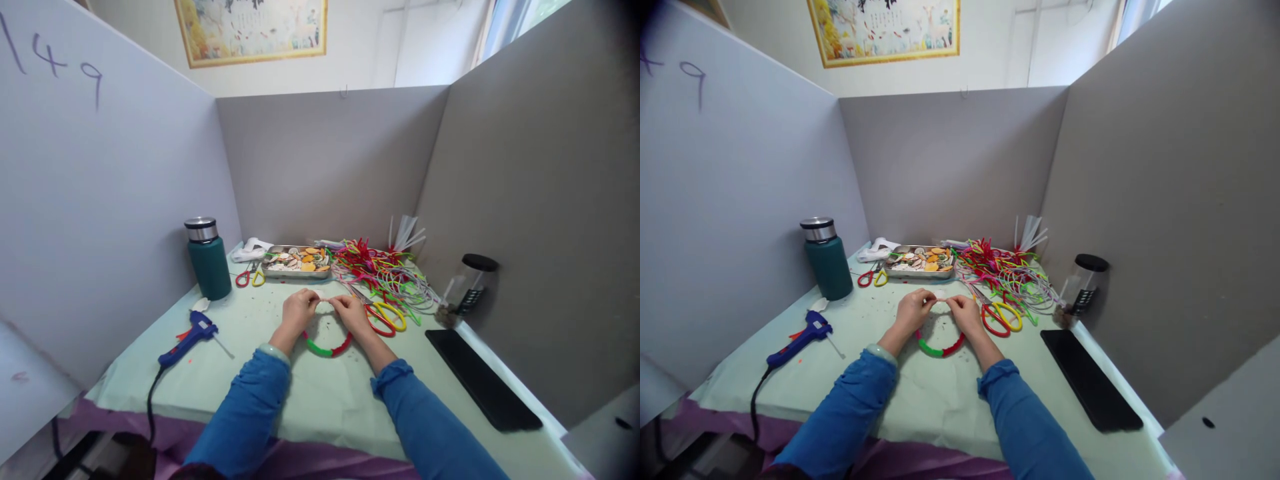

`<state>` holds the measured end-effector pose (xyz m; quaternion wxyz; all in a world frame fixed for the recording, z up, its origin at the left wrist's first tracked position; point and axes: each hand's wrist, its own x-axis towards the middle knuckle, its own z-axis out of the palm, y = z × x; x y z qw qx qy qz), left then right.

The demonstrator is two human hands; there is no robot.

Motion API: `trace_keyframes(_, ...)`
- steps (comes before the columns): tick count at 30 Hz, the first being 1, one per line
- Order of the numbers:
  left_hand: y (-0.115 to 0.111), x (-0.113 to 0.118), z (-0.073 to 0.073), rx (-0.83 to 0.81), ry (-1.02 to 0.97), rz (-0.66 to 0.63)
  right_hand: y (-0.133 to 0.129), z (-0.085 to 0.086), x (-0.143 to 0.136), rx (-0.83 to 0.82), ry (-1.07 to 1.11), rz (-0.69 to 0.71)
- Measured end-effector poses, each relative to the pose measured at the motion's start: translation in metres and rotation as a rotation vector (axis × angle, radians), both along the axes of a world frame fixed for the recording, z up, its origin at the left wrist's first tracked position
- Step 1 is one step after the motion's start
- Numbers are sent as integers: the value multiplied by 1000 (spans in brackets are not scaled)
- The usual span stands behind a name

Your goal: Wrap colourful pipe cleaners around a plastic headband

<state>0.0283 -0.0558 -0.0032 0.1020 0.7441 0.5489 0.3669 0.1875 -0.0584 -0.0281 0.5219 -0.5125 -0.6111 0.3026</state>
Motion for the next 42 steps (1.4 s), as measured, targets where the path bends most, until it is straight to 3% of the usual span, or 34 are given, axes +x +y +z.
trace_keyframes(6, 5, -7, -1, 9, -62, 185, 0, 0, 0, -74, 104, 59)
trace_keyframes(9, 10, -10, -2, -3, -113, 212, 3, -3, 1, -45, 91, 45)
trace_keyframes(12, 13, -11, -2, -94, -294, 115, 6, -4, 4, -14, 78, -29)
trace_keyframes(18, 15, -14, 1, -670, -1002, -193, 5, 1, 5, 40, 162, -38)
trace_keyframes(24, 15, -21, 9, -938, -1123, -291, 4, 1, 4, 73, 173, -29)
trace_keyframes(31, 12, -25, 15, -1087, -1184, -331, 4, 2, 5, 58, 267, -1)
trace_keyframes(36, 9, -28, 16, -1210, -1280, -435, 1, 6, 5, 4, 345, 58)
trace_keyframes(42, 9, -31, 14, -1054, -1441, -548, -3, 7, 3, -17, 327, 116)
